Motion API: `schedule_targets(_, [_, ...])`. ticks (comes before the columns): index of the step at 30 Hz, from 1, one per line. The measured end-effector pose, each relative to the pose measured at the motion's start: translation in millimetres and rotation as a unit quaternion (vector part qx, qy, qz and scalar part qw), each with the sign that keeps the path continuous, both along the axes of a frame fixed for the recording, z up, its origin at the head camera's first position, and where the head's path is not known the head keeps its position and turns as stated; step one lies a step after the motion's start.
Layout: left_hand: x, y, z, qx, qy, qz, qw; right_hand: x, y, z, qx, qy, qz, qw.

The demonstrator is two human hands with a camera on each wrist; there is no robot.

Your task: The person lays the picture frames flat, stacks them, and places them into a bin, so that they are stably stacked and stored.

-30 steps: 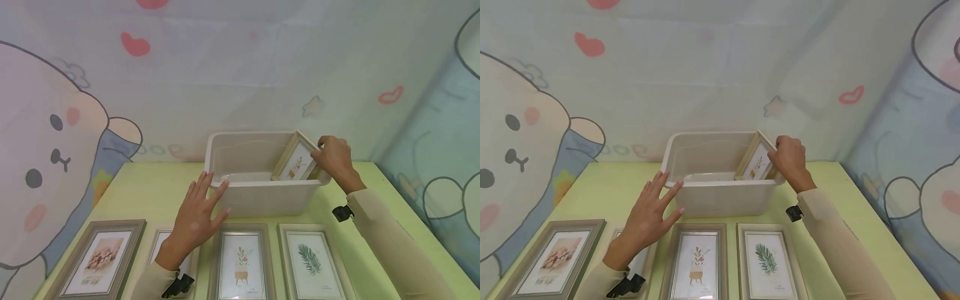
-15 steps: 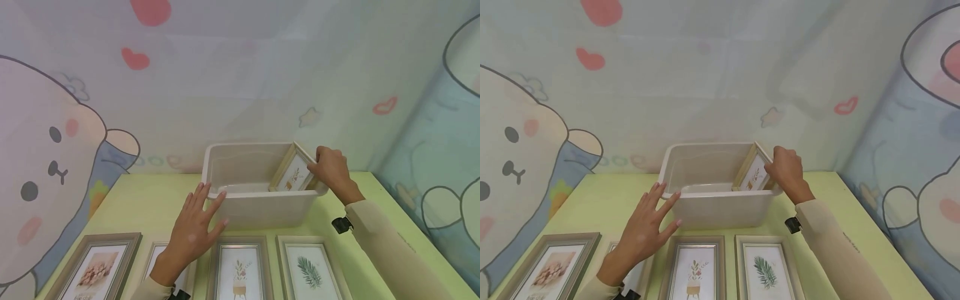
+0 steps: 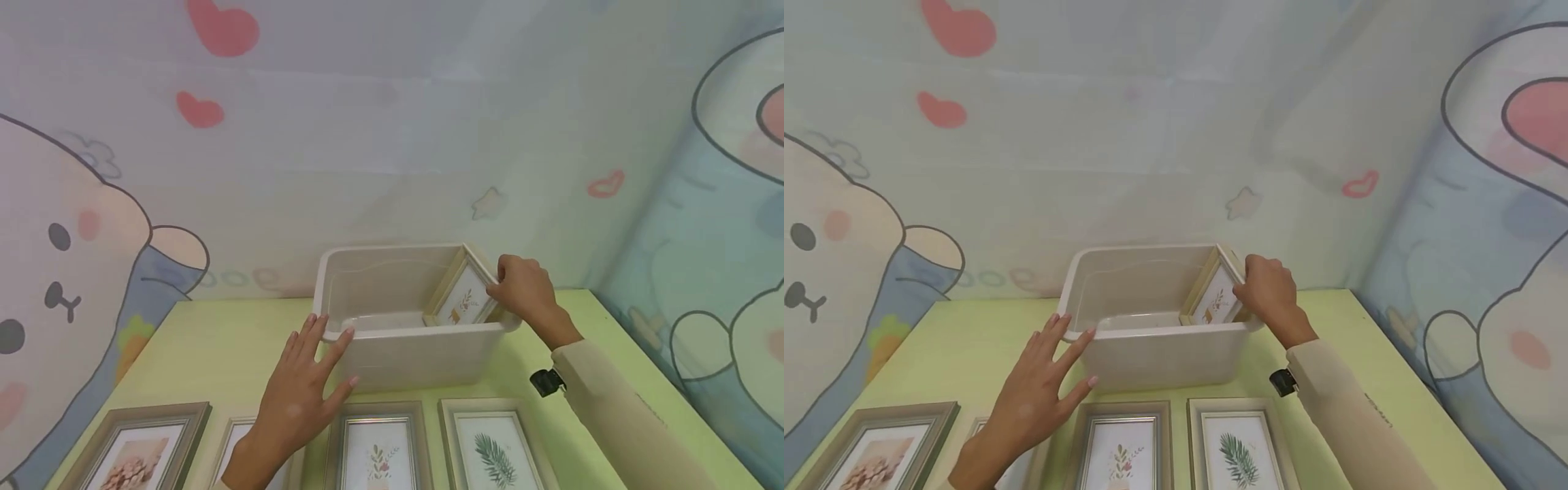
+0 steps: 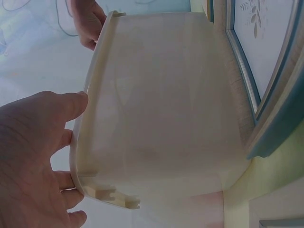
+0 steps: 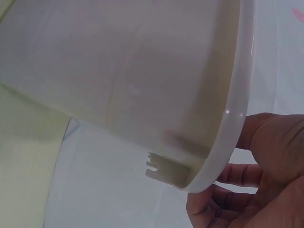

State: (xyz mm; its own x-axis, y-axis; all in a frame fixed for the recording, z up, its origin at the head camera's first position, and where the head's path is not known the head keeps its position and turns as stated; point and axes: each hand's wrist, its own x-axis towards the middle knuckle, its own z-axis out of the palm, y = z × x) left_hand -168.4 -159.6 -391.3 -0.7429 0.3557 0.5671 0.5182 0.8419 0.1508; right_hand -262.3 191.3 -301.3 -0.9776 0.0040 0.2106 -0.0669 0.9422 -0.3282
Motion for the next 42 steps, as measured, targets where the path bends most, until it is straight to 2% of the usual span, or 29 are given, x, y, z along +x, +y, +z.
schedule_targets(9, [-1.2, -0.5, 2.1, 0.005, 0.028, 0.004, 0.9996, 1.3, 0, 10.9, -0.005, 0.009, -0.003, 0.9999])
schedule_targets(17, [-2.1, -3.2, 2.8, 0.003, 0.038, 0.007, 0.9993, 8.5, 13, 23.1, -0.047, 0.015, 0.009, 0.9987])
schedule_targets(23, [-5.0, -0.9, 4.5, 0.010, 0.035, 0.007, 0.9993, 16.1, 34, 32.0, -0.089, 0.035, 0.031, 0.9950])
schedule_targets(28, [-8.3, 5.0, 6.4, 0.002, 0.012, 0.004, 0.9999, 28.2, 61, 27.5, -0.121, 0.059, 0.058, 0.9891])
schedule_targets(31, [-10.2, 9.8, 6.9, -0.005, 0.003, -0.002, 1.0000, 36.7, 81, 22.0, -0.170, 0.039, 0.076, 0.9817])
schedule_targets(35, [-10.9, 12.1, 6.4, 0.000, 0.015, -0.002, 0.9999, 42.9, 101, 13.3, -0.233, 0.008, 0.118, 0.9653])
schedule_targets(42, [-11.1, 11.7, 6.2, 0.001, 0.024, -0.002, 0.9997, 50.7, 127, -10.7, -0.289, -0.033, 0.170, 0.9415])
